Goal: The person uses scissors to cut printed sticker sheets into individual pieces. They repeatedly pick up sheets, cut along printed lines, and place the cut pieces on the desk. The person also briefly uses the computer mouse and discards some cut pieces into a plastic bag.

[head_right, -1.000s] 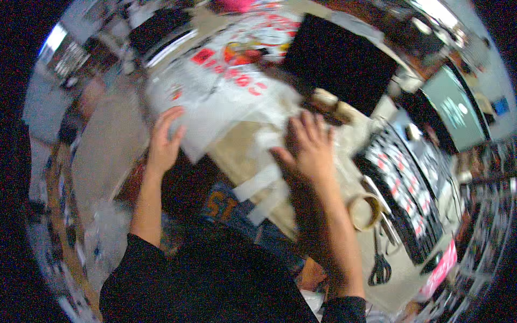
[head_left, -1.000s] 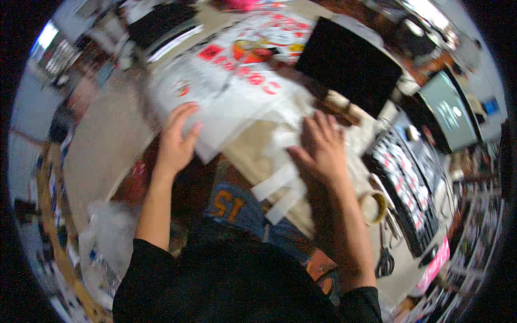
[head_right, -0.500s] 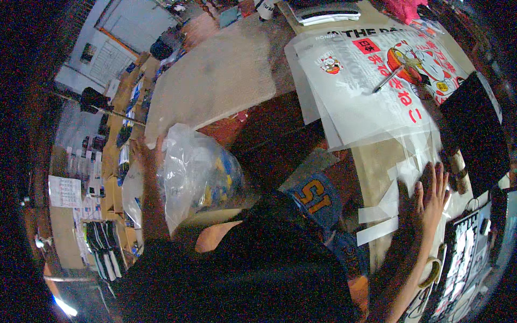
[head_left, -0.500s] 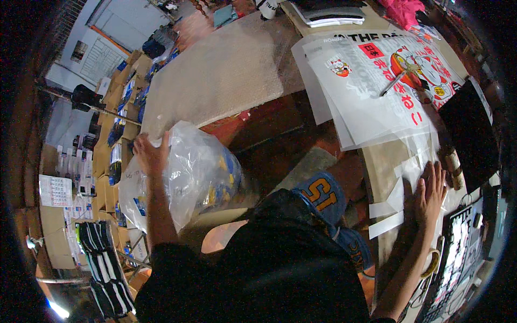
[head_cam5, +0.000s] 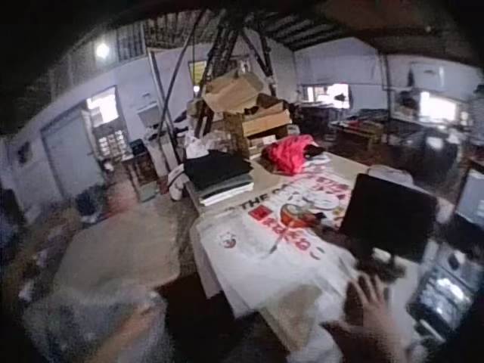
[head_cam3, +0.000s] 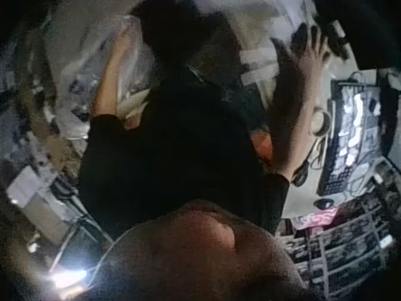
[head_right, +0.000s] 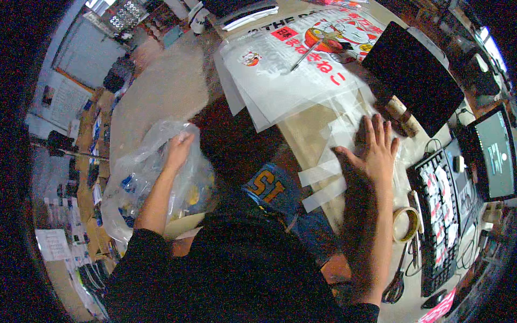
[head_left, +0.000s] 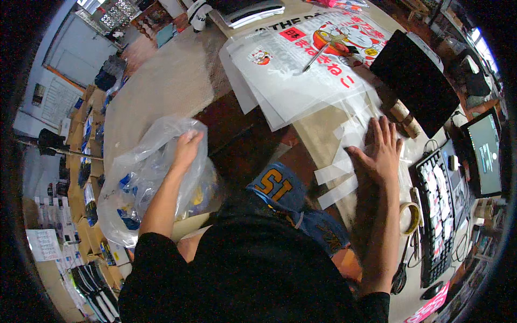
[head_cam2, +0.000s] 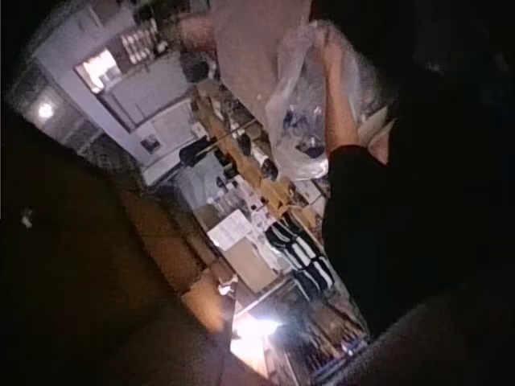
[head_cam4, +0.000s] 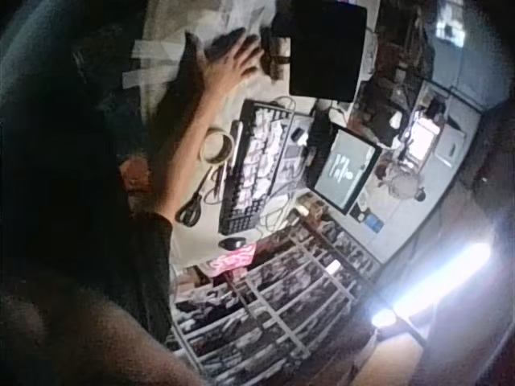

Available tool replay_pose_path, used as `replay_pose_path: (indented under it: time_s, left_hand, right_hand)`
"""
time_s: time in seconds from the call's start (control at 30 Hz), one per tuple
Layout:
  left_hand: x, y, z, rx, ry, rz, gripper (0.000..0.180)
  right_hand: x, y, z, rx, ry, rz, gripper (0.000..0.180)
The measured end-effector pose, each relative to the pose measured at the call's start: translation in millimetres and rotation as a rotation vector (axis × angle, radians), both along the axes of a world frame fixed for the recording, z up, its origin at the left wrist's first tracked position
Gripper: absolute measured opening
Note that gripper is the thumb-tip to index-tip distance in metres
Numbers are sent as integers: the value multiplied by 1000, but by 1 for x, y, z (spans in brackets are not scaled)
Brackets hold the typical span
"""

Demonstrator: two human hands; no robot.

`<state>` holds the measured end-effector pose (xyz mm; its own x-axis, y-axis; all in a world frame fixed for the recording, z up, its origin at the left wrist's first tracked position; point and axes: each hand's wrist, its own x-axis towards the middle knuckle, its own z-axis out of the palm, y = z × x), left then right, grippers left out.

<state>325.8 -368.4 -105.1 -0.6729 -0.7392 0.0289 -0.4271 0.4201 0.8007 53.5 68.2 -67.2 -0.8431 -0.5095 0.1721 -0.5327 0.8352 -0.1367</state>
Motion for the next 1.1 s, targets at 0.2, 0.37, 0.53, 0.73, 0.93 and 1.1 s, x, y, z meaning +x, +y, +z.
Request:
replay_pose_path:
  time_s: [0.2,0.37,0.53,0.73,0.93,1.1]
  left_hand:
    - [-82,84,27,66,71,-309,29]
    - [-111,117,-2,295,189,-183,24]
    - [-83,140,-78,-283,-241,-156,30]
    - [-146,185,-88,-269,-683,-726,44]
    - [-190,175,-203,428,330,-632,46]
    - [-174,155,-143,-531,-327,-1073,54]
  right_hand:
    - [1,2,1,-15,-3,1,94]
    - [-1,7,-5,-54,17,8,91]
    - [-4,14,-3,-104,-97,28,92]
    - [14,7,10,-35,-145,-4,100]
    - [21,-22,14,39,-94,-67,97]
    - [18,-15,0,58,-50,-62,95]
